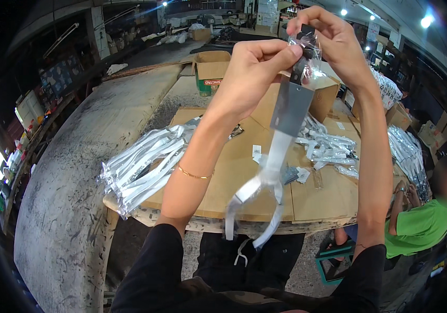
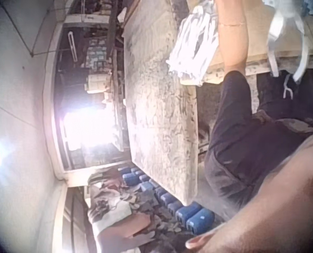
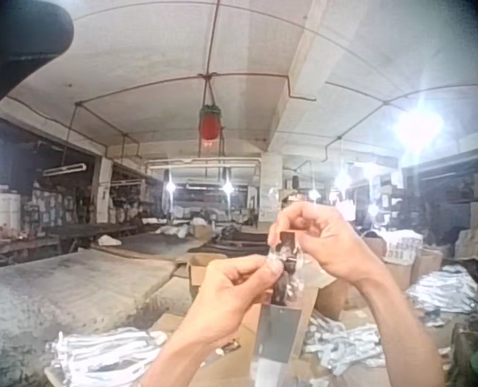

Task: Assembling plastic clips and gray backing plates onto white elastic straps for suspenders or harnesses.

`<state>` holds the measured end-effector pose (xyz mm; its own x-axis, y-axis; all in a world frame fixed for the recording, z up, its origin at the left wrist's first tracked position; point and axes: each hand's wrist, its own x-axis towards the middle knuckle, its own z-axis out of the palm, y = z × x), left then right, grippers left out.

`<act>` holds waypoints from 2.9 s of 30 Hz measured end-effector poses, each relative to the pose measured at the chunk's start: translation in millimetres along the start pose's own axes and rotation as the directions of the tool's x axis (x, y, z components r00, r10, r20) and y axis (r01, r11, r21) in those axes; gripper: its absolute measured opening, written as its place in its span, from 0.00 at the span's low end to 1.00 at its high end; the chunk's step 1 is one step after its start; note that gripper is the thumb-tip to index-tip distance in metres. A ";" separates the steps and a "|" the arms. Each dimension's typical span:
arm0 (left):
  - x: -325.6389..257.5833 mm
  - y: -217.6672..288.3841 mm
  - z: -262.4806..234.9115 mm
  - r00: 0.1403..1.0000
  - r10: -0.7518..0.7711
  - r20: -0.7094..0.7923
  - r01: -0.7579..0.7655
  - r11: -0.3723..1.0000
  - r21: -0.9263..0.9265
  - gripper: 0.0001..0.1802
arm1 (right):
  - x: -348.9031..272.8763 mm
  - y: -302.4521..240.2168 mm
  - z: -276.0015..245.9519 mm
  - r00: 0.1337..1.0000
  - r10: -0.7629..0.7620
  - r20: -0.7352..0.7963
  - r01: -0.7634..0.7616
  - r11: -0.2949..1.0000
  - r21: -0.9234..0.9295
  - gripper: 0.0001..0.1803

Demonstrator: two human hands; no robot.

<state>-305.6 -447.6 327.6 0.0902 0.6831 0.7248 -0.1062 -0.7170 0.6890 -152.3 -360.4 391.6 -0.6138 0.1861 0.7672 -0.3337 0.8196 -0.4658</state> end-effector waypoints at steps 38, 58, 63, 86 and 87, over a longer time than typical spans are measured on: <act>2.6 -8.9 -3.4 0.983 0.099 -0.156 -0.062 0.972 0.227 0.11 | -16.2 -49.3 32.0 0.917 -0.395 -0.054 0.235 0.645 -0.727 0.03; -51.3 -49.1 16.6 0.952 -0.262 0.156 0.304 0.854 -0.423 0.24 | -63.5 -12.4 59.1 0.897 0.265 -0.355 -0.261 0.963 0.061 0.12; -49.6 -48.3 26.8 0.953 -0.273 0.129 0.302 0.884 -0.357 0.22 | -65.2 -16.1 52.9 0.917 0.153 -0.368 -0.184 0.982 -0.049 0.13; -52.1 -52.7 17.4 0.839 -0.461 0.288 0.544 0.722 -0.427 0.24 | -70.3 -3.0 60.1 0.844 0.110 -0.525 -0.172 0.983 -0.071 0.10; -52.6 -53.4 15.5 0.835 -0.455 0.308 0.549 0.721 -0.424 0.22 | -69.8 1.2 62.3 0.840 0.102 -0.533 -0.158 0.986 -0.061 0.11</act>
<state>-289.3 -447.5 252.8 0.4284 0.8544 0.2941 -0.4467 -0.0827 0.8908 -154.5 -406.1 310.0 -0.1678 0.5285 0.8322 -0.1888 0.8113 -0.5533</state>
